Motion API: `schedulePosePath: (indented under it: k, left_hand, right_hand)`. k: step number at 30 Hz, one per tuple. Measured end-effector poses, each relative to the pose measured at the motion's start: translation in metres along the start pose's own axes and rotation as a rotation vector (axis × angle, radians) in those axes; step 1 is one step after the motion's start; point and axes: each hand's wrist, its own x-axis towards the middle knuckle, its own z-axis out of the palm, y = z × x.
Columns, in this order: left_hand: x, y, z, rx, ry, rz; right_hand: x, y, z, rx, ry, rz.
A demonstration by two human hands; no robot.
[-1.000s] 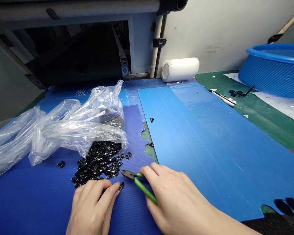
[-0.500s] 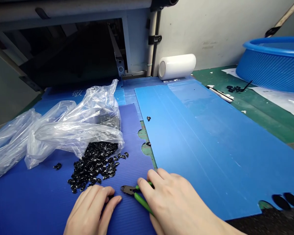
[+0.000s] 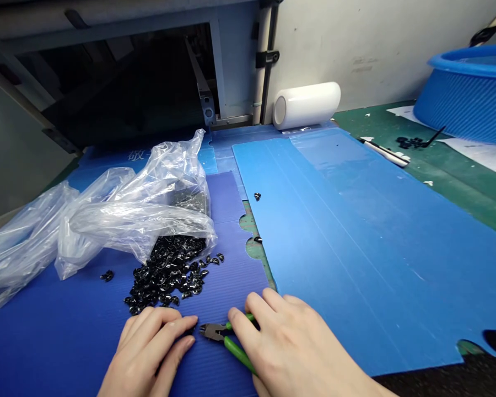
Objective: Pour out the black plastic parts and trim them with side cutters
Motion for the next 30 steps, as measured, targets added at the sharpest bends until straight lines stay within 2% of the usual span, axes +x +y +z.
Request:
schedulePosePath:
  k: [6, 12, 14, 17, 22, 24, 28, 30]
  left_hand:
    - [0.003, 0.000, -0.003, -0.049, 0.017, -0.115]
    - [0.006, 0.002, -0.005, -0.070, 0.023, -0.166]
    - [0.006, 0.002, -0.005, -0.069, 0.021, -0.180]
    - [0.006, 0.000, -0.006, -0.064, 0.015, -0.190]
    - [0.008, -0.008, -0.011, 0.001, -0.039, -0.035]
    - [0.007, -0.009, -0.011, 0.009, -0.050, -0.013]
    - [0.005, -0.003, -0.007, -0.017, 0.043, -0.101]
    - [0.004, 0.001, -0.005, -0.003, 0.088, -0.098]
  right_hand:
    - [0.011, -0.002, -0.013, 0.059, -0.152, -0.004]
    - [0.005, -0.002, 0.007, -0.002, 0.043, -0.017]
    - [0.003, -0.002, 0.010, -0.031, 0.064, -0.028]
    - [0.004, -0.001, 0.010, -0.035, 0.040, -0.039]
    - [0.009, 0.001, 0.006, -0.044, -0.017, -0.067]
    - [0.011, 0.002, 0.005, -0.041, -0.045, -0.085]
    - [0.013, 0.006, 0.007, -0.004, -0.056, -0.112]
    - [0.012, 0.007, 0.009, 0.008, -0.036, -0.122]
